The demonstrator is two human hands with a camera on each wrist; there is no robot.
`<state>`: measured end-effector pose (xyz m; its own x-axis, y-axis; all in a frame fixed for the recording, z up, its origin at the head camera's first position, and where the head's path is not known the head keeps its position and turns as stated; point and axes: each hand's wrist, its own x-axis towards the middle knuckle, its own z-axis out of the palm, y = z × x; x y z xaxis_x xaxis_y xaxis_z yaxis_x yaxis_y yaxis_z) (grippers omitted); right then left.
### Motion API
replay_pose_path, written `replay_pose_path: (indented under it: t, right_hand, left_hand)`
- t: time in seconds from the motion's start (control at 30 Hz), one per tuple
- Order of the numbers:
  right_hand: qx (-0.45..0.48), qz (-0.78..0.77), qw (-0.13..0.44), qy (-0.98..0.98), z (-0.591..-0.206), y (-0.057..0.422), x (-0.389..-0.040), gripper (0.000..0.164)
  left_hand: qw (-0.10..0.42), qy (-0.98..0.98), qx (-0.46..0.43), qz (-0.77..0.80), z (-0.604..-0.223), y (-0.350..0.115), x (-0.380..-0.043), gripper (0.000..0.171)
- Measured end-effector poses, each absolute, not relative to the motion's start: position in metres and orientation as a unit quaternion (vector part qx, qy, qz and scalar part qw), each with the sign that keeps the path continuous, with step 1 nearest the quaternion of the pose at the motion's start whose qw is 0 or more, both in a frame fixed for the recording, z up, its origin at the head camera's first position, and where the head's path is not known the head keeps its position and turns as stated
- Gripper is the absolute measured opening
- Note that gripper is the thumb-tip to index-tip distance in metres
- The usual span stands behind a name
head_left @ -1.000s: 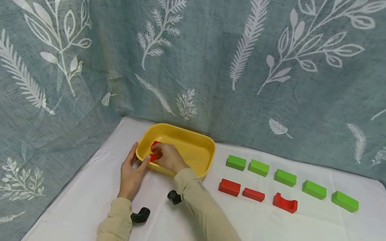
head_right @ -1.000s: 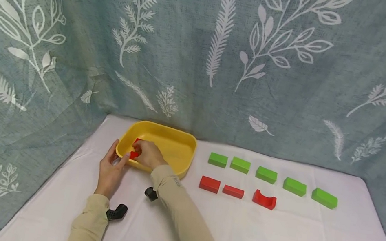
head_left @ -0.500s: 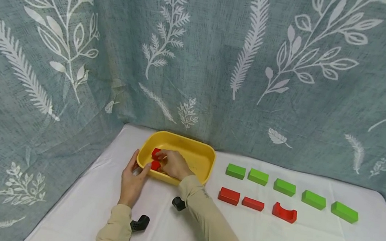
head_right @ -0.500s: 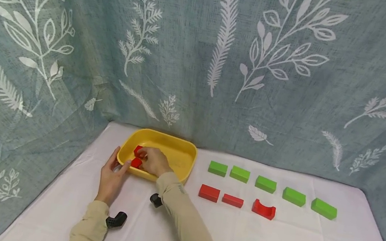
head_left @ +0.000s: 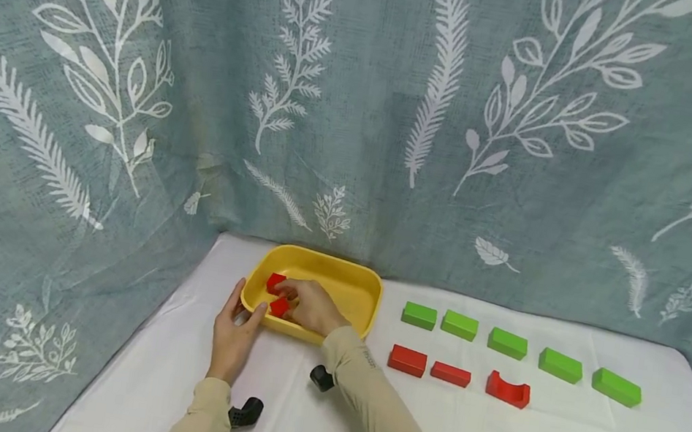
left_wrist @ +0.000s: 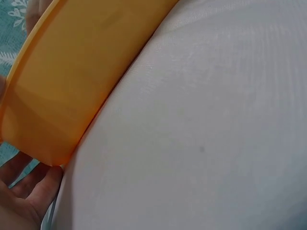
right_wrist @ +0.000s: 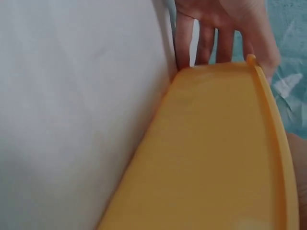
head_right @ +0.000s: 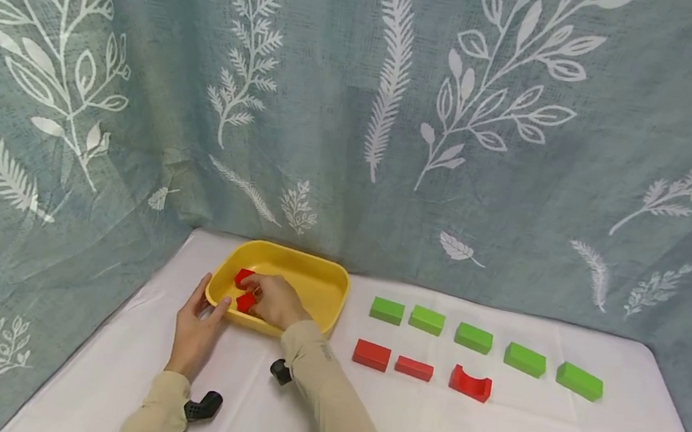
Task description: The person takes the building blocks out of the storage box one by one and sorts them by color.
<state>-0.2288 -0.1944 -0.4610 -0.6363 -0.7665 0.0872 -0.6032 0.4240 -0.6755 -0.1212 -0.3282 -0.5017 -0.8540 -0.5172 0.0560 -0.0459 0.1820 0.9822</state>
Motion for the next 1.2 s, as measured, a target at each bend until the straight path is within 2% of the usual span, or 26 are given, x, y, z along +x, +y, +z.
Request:
replay_pose_path:
  t: [0.17, 0.4, 0.6, 0.83, 1.07, 1.2]
  right_hand:
    - [-0.379, -0.392, 0.113, 0.831, -0.459, -0.170, -0.223, 0.050]
    - [-0.365, -0.455, 0.095, 0.807, -0.440, -0.138, -0.225, 0.055]
    - [-0.333, -0.513, 0.070, 0.788, -0.433, -0.088, -0.219, 0.055]
    - [-0.261, -0.546, 0.030, 0.795, -0.433, 0.023, -0.198, 0.058]
    - [-0.162, -0.500, -0.023, 0.850, -0.438, 0.151, -0.188, 0.061]
    - [-0.116, -0.473, -0.041, 0.873, -0.444, 0.200, -0.177, 0.061]
  left_hand:
    - [0.174, -0.746, 0.210, -0.607, -0.508, -0.324, -0.113, 0.073]
    - [0.196, -0.741, 0.215, -0.605, -0.506, -0.325, -0.112, 0.072]
    - [0.197, -0.741, 0.223, -0.602, -0.508, -0.327, -0.110, 0.072]
    - [0.190, -0.752, 0.227, -0.589, -0.508, -0.329, -0.110, 0.072]
    - [0.192, -0.752, 0.222, -0.591, -0.497, -0.326, -0.124, 0.071]
    - [0.190, -0.750, 0.221, -0.594, -0.498, -0.321, -0.130, 0.069]
